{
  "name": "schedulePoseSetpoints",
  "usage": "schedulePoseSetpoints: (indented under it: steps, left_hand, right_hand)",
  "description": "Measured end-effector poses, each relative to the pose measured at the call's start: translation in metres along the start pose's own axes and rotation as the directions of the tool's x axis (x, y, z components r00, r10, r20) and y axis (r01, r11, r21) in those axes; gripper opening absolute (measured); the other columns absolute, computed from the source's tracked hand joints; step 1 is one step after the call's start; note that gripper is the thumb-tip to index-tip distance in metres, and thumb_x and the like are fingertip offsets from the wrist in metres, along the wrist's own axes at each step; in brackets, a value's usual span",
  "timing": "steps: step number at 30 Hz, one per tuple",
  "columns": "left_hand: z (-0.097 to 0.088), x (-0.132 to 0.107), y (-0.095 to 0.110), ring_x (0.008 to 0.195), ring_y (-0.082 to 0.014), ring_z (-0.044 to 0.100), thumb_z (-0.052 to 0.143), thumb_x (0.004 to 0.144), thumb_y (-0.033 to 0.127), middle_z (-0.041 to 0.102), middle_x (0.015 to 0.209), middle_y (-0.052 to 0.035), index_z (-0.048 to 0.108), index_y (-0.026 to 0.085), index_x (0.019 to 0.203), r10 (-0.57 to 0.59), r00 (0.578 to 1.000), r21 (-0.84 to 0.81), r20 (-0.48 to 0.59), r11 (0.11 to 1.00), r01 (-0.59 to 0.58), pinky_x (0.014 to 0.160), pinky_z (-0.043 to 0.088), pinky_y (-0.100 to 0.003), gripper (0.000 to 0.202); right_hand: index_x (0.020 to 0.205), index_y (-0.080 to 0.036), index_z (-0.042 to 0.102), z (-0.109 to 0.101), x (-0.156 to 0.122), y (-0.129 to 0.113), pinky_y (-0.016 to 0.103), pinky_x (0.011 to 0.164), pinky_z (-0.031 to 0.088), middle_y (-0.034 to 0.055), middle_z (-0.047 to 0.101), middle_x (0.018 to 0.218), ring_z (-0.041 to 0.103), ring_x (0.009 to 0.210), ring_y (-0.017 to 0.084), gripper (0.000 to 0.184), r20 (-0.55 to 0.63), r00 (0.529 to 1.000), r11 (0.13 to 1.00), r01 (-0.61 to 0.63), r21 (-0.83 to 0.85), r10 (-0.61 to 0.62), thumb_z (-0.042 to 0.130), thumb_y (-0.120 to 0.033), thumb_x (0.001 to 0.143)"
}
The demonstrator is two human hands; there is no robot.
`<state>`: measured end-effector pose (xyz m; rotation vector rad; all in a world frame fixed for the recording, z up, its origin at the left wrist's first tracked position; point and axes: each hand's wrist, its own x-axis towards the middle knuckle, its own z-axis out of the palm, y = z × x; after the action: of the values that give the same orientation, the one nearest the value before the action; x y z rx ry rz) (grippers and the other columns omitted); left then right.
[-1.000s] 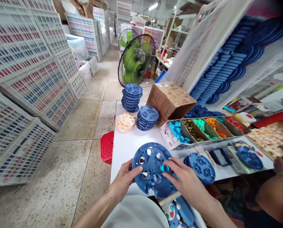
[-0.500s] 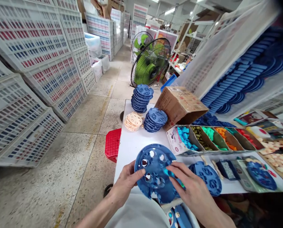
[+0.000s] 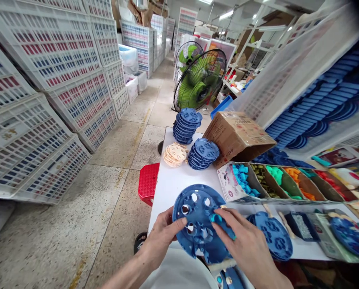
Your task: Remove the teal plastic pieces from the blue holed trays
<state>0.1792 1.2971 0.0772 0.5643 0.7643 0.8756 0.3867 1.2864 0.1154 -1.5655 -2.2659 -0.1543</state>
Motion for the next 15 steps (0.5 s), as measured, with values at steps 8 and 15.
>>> schedulePoseSetpoints:
  steps: [8, 15]
  left_hand:
    - [0.000, -0.002, -0.004, 0.078, -0.0190, 0.061, 0.064, 0.079, 0.032, 0.067, 0.093, -0.0094, 0.060, 0.014, 0.114, 0.067, 0.998, 0.020, -0.006, 0.998, -0.067, 0.071, 0.049, -0.029, 0.039]
    - [0.006, -0.003, -0.006, 0.085, -0.0190, 0.060, 0.063, 0.080, 0.032, 0.067, 0.096, -0.0080, 0.061, 0.014, 0.111, 0.124, 0.988, 0.019, -0.094, 0.992, -0.123, 0.076, 0.047, -0.026, 0.036]
  right_hand:
    - [0.114, -0.021, 0.051, 0.005, -0.003, -0.006, 0.026, 0.065, 0.051, 0.0055, 0.065, 0.095, 0.064, 0.080, 0.017, 0.026, -0.063, 0.998, 1.000, 0.017, -0.001, -0.017, 0.045, -0.030, 0.090]
    - [0.111, -0.021, 0.051, 0.014, 0.004, -0.005, 0.028, 0.062, 0.050, 0.0045, 0.066, 0.092, 0.065, 0.075, 0.018, 0.027, -0.061, 0.998, 0.997, -0.037, -0.067, 0.033, 0.039, -0.035, 0.092]
